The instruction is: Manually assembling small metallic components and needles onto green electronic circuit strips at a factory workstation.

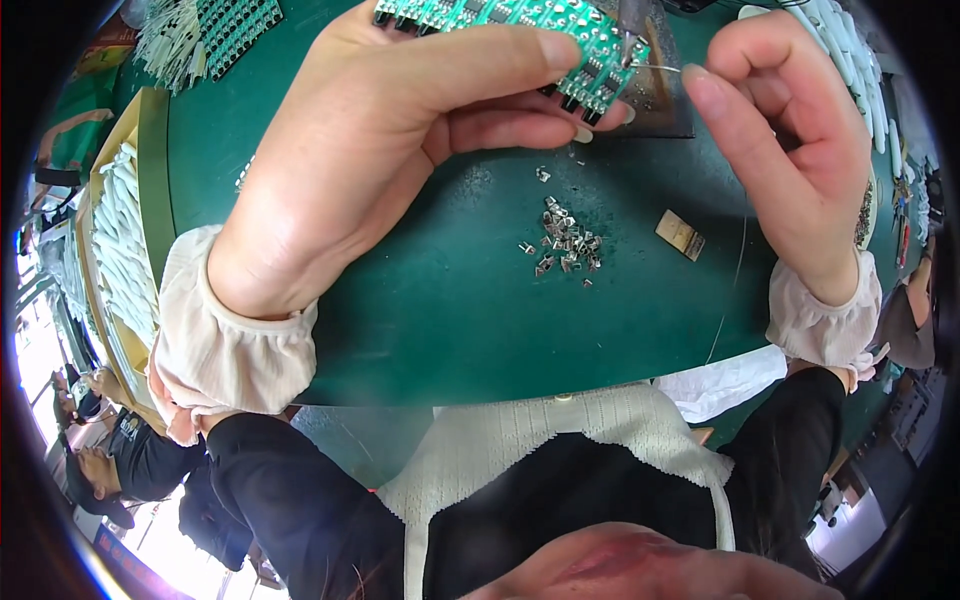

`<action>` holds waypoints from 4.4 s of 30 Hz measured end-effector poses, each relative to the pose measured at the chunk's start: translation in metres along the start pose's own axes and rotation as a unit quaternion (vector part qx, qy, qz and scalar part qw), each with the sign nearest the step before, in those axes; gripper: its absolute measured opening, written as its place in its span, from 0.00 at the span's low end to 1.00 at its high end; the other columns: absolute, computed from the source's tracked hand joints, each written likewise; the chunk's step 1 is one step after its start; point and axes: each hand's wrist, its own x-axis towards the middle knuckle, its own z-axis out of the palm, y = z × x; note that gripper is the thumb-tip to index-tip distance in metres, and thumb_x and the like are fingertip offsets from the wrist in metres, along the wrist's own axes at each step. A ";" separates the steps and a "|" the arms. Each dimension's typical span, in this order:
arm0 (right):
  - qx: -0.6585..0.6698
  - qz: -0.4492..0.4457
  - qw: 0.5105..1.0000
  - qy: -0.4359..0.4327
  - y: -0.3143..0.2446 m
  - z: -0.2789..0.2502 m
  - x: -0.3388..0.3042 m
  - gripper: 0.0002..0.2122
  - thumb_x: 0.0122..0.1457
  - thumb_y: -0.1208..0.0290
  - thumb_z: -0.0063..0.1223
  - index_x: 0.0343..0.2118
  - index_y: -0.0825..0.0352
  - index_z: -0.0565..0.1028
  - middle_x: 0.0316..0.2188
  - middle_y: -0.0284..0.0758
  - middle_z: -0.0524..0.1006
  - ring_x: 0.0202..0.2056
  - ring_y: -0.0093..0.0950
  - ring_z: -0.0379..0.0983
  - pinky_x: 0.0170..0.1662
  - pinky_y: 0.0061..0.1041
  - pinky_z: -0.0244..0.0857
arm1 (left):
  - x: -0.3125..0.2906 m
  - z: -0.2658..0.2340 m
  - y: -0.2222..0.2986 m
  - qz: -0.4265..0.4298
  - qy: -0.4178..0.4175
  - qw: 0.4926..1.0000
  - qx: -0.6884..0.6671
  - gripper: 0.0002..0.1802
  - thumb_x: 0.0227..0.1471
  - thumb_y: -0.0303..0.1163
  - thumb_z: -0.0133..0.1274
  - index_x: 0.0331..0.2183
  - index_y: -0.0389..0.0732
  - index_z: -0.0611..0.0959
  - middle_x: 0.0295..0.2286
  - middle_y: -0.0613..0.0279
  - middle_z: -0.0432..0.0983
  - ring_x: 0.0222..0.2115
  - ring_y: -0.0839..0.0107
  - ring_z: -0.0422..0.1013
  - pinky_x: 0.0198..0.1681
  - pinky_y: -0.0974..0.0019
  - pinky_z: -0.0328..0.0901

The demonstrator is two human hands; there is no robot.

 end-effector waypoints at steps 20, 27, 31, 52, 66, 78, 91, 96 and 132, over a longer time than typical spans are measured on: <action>-0.170 0.142 0.958 0.181 0.028 0.001 -0.018 0.05 0.60 0.75 0.54 0.30 0.71 0.73 0.16 0.37 0.73 0.17 0.23 0.67 0.22 0.21 0.58 | 0.002 0.004 -0.005 -0.025 0.010 0.999 0.021 0.16 0.60 0.28 0.52 0.47 0.29 0.78 0.39 0.51 0.81 0.39 0.59 0.80 0.40 0.72 0.77; -0.343 0.192 0.889 0.234 0.042 -0.024 -0.014 0.03 0.51 0.77 0.56 0.25 0.71 0.76 0.21 0.44 0.75 0.23 0.38 0.75 0.29 0.33 0.67 | -0.010 0.009 -0.012 -0.063 -0.016 0.995 0.076 0.12 0.59 0.26 0.53 0.43 0.30 0.80 0.37 0.52 0.81 0.37 0.60 0.81 0.40 0.71 0.76; -0.384 0.206 0.889 0.142 0.031 -0.026 -0.014 0.04 0.48 0.75 0.55 0.27 0.70 0.77 0.24 0.47 0.77 0.31 0.46 0.75 0.36 0.39 0.68 | -0.014 0.012 -0.022 -0.085 -0.030 0.989 0.121 0.09 0.56 0.21 0.55 0.40 0.30 0.81 0.35 0.52 0.82 0.36 0.61 0.81 0.38 0.70 0.76; -0.393 0.273 0.877 0.042 0.035 -0.040 -0.021 0.04 0.48 0.75 0.53 0.25 0.68 0.76 0.23 0.47 0.76 0.29 0.47 0.74 0.34 0.41 0.67 | -0.029 0.022 -0.033 0.119 -0.197 0.896 0.379 0.07 0.43 0.18 0.61 0.31 0.33 0.84 0.31 0.54 0.83 0.30 0.66 0.80 0.35 0.68 0.72; -0.375 0.259 0.890 -0.034 0.040 -0.038 -0.019 0.04 0.47 0.75 0.56 0.26 0.69 0.77 0.23 0.46 0.77 0.30 0.45 0.75 0.35 0.40 0.67 | -0.020 0.021 -0.034 0.352 -0.208 0.812 0.416 0.15 0.42 0.23 0.66 0.34 0.33 0.81 0.38 0.47 0.80 0.34 0.59 0.78 0.37 0.64 0.72; -0.412 0.231 0.881 -0.024 0.045 -0.033 -0.020 0.05 0.47 0.74 0.57 0.26 0.68 0.78 0.24 0.43 0.78 0.29 0.42 0.77 0.34 0.36 0.69 | -0.023 0.015 -0.034 0.325 -0.186 0.844 0.384 0.19 0.40 0.23 0.67 0.37 0.32 0.81 0.39 0.45 0.79 0.36 0.58 0.78 0.39 0.64 0.73; 0.296 0.100 0.943 -0.111 0.010 0.015 -0.013 0.06 0.48 0.81 0.64 0.29 0.69 0.78 0.30 0.29 0.71 0.29 0.15 0.65 0.32 0.15 0.58 | -0.018 0.014 -0.039 0.520 -0.147 0.679 0.497 0.14 0.42 0.19 0.59 0.34 0.22 0.78 0.38 0.33 0.77 0.35 0.47 0.78 0.35 0.58 0.76; 0.326 0.084 0.934 -0.120 0.017 0.023 -0.014 0.06 0.48 0.81 0.65 0.29 0.70 0.79 0.31 0.30 0.70 0.30 0.17 0.66 0.34 0.16 0.60 | -0.015 0.014 -0.041 0.539 -0.146 0.673 0.485 0.14 0.40 0.18 0.59 0.32 0.21 0.77 0.38 0.32 0.76 0.37 0.45 0.78 0.38 0.55 0.76; 0.257 0.150 0.953 0.055 0.000 0.013 -0.011 0.06 0.62 0.82 0.52 0.37 0.71 0.67 0.22 0.30 0.73 0.19 0.11 0.65 0.22 0.13 0.53 | 0.001 -0.003 -0.015 -0.003 -0.001 0.999 -0.034 0.12 0.60 0.27 0.53 0.44 0.34 0.80 0.38 0.59 0.81 0.36 0.71 0.79 0.42 0.67 0.76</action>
